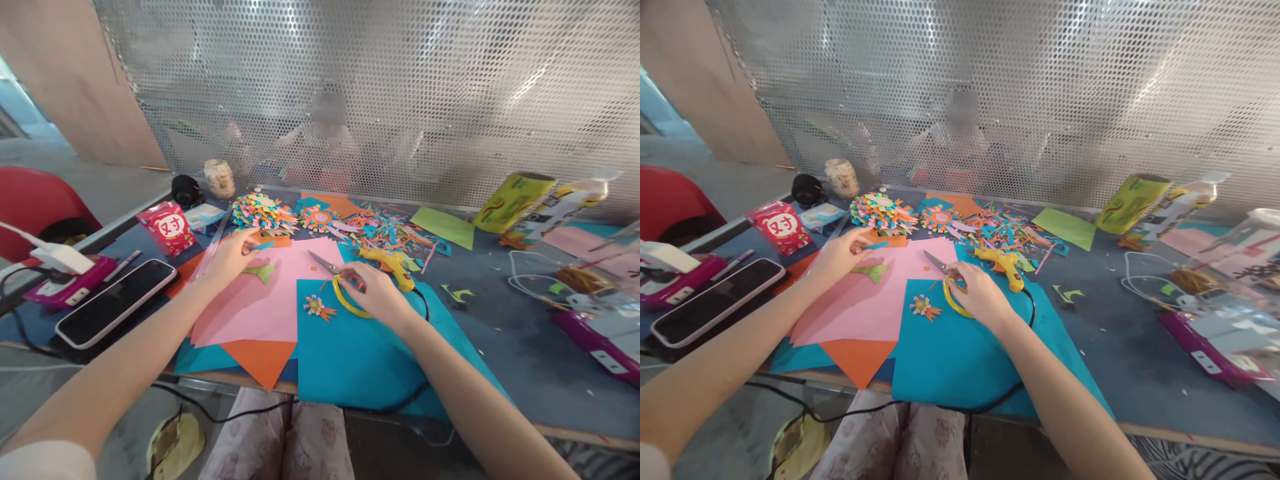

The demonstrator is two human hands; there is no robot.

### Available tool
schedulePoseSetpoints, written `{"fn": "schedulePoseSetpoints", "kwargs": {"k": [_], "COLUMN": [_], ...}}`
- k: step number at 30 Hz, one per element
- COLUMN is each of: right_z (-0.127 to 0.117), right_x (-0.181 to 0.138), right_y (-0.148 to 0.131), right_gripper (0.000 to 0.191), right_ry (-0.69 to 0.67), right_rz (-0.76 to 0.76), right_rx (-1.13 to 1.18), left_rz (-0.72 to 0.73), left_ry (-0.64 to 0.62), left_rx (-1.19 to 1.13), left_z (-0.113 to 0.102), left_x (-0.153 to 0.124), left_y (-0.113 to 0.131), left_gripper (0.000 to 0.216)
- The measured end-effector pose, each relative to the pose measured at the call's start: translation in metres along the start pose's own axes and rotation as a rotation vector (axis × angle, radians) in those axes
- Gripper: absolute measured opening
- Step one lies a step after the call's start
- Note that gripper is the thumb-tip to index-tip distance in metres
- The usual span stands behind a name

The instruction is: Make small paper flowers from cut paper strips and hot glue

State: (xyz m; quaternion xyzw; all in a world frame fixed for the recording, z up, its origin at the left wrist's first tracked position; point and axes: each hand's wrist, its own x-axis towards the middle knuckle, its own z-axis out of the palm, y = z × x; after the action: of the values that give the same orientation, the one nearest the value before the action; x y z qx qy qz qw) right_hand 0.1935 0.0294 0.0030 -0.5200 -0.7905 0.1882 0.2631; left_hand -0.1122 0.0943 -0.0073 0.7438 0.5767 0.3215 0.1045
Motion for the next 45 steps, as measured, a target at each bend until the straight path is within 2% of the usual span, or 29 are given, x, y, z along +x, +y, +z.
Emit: {"fn": "schedulePoseSetpoints", "kwargs": {"k": [4,9,15,18,21,25,29,33,39,43,45], "right_z": [-0.001,-0.004,-0.002,-0.001,-0.003,-0.002,0.006,0.007,0.001,-0.002,-0.005], "right_x": [0.001,0.001,-0.003,-0.007,-0.006,0.001,0.004,0.001,0.001,0.003,0.003], "right_y": [0.009,0.008,0.005,0.008,0.009,0.000,-0.015,-0.019,-0.018,-0.018,-0.018], "right_gripper": [0.024,0.029,0.035,0.035,0.034,0.034,0.033,0.032,0.040,0.042,0.042], "right_ry": [0.015,-0.087,-0.164,-0.115,-0.006,0.125,0.167,0.226,0.317,0.413,0.470], "right_rz": [0.091,0.190,0.239,0.258,0.268,0.258,0.141,0.029,-0.007,-0.006,-0.001], "right_rx": [-0.278,-0.477,-0.512,-0.473,-0.377,-0.140,0.159,0.365,0.538,0.611,0.646], "left_rz": [0.014,0.063,0.060,0.043,0.032,0.076,0.146,0.165,0.110,0.109,0.159], "left_ry": [0.048,0.082,0.071,0.089,0.093,-0.049,-0.258,-0.348,-0.409,-0.572,-0.704], "left_rx": [-0.053,-0.066,-0.103,-0.149,-0.210,-0.329,-0.433,-0.510,-0.618,-0.682,-0.693], "left_z": [0.001,-0.002,-0.002,-0.002,-0.002,0.003,0.017,0.033,0.045,0.040,0.032], "left_x": [0.000,-0.005,-0.016,-0.019,-0.023,-0.029,-0.035,-0.036,-0.039,-0.051,-0.058], "left_y": [-0.002,0.003,0.024,0.032,0.039,0.063,0.101,0.126,0.125,0.125,0.127], "left_gripper": [0.043,0.025,0.016,0.014,0.013,0.024,0.025,0.027,0.028,0.034,0.035]}}
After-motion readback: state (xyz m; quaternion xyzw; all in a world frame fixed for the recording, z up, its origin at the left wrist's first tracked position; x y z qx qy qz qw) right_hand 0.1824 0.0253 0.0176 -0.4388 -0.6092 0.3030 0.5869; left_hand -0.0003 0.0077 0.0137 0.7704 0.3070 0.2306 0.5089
